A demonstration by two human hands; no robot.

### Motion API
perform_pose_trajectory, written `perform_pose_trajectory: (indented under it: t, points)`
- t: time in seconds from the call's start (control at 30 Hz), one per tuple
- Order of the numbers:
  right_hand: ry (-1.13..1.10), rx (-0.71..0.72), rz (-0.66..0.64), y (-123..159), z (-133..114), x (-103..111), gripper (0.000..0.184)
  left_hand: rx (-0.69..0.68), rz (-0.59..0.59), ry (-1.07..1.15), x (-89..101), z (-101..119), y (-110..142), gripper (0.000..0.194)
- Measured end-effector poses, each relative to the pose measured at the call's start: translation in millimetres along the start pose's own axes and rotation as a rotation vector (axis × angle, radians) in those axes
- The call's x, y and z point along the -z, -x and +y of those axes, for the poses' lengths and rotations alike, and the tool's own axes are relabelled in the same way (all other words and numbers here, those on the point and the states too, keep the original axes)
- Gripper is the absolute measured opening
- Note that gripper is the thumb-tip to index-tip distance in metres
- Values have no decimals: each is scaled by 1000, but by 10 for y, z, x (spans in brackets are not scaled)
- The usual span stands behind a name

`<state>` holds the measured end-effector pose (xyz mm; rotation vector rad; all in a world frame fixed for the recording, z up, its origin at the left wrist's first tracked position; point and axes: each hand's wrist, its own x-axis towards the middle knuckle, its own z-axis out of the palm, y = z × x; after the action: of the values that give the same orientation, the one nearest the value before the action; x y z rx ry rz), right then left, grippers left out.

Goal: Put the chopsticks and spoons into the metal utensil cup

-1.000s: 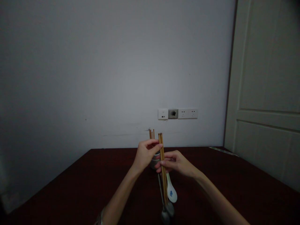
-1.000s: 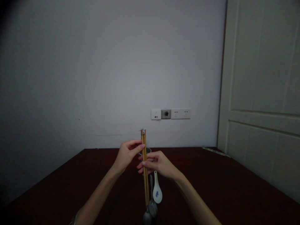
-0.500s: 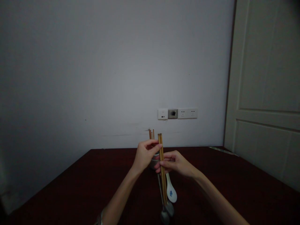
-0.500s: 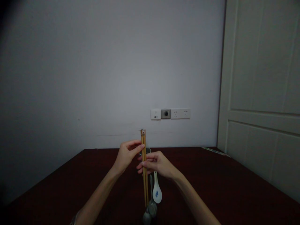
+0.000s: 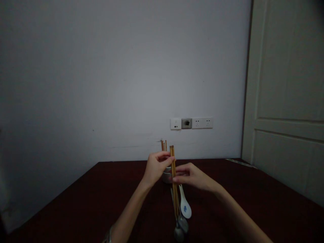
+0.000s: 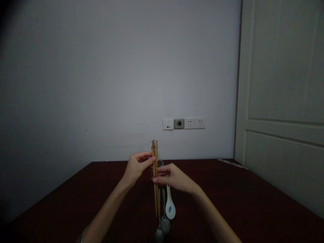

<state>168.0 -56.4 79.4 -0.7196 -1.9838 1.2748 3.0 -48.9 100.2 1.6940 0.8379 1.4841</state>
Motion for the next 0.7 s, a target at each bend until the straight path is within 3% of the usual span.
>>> perform_pose_trajectory:
  t: [0.07, 0.2, 0.27, 0.5, 0.7]
  points:
    - [94, 36, 96, 66, -126, 83, 34, -5, -9, 8, 8, 29, 8, 24]
    - [147, 184, 536, 116, -378, 175, 31, 22, -35, 34, 4, 83, 29, 23]
    - [126, 276, 676, 76, -452, 144, 31, 32, -51, 47, 0, 99, 39, 23]
    - [165, 382, 686, -92, -456, -87, 28, 8, -92, 53, 18, 94, 55, 24]
    - [151, 413, 727, -117, -401, -116, 29, -17, -140, 34, -2, 78, 61, 25]
